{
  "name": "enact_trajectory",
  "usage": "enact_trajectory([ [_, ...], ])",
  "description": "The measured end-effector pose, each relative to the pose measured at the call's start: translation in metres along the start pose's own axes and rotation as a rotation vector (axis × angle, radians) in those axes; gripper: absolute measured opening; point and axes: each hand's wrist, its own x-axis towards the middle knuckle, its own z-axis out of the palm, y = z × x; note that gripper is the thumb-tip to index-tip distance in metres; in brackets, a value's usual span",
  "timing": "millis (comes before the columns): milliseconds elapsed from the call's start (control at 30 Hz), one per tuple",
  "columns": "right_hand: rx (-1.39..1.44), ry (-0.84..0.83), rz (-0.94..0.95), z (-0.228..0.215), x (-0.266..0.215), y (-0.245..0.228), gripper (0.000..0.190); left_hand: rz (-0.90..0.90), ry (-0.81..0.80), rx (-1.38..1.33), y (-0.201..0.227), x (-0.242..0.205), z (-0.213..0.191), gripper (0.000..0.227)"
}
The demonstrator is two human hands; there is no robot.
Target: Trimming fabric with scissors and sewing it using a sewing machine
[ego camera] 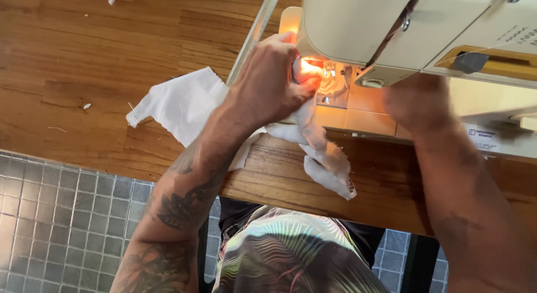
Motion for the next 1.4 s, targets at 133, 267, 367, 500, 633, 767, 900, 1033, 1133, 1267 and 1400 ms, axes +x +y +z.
enact_trajectory([
  [133, 0.657, 0.017, 0.16, -0.145, 0.02, 0.011, 0.039, 0.049, 0.023, -0.003, 0.0, 0.001, -0.002, 0.057],
  [267, 1.094, 0.251, 0.285, -0.225, 0.054, 0.037, 0.038, 0.079, -0.004, -0.046, 0.004, 0.002, -0.011, 0.044],
  [367, 1.041, 0.187, 0.248, -0.227, 0.053, 0.037, 0.038, 0.12, -0.009, -0.079, 0.003, 0.003, -0.014, 0.04],
  [500, 1.081, 0.16, 0.244, -0.224, 0.054, 0.038, 0.04, 0.149, 0.004, -0.029, -0.001, 0.005, -0.012, 0.04],
  [633, 1.058, 0.141, 0.256, -0.221, 0.053, 0.035, 0.041, 0.185, 0.024, 0.003, -0.003, 0.007, -0.013, 0.04],
  [767, 1.067, 0.164, 0.249, -0.224, 0.049, 0.031, 0.041, 0.23, 0.038, -0.03, -0.006, 0.005, -0.009, 0.033],
  [900, 1.047, 0.177, 0.28, -0.224, 0.054, 0.031, 0.043, 0.249, 0.016, -0.01, 0.002, 0.006, -0.017, 0.029],
  [1033, 1.024, 0.188, 0.283, -0.223, 0.054, 0.028, 0.041, 0.244, 0.024, 0.11, -0.008, 0.013, -0.017, 0.047],
  [1133, 0.985, 0.211, 0.284, -0.225, 0.055, 0.028, 0.033, 0.375, 0.021, 0.035, -0.005, 0.013, -0.021, 0.01],
  [1267, 0.967, 0.206, 0.28, -0.226, 0.055, 0.031, 0.035, 0.334, -0.022, -0.039, -0.009, 0.013, -0.014, 0.036],
  [1400, 0.967, 0.192, 0.276, -0.225, 0.054, 0.031, 0.033, 0.362, 0.02, 0.042, -0.015, 0.013, -0.012, 0.044],
])
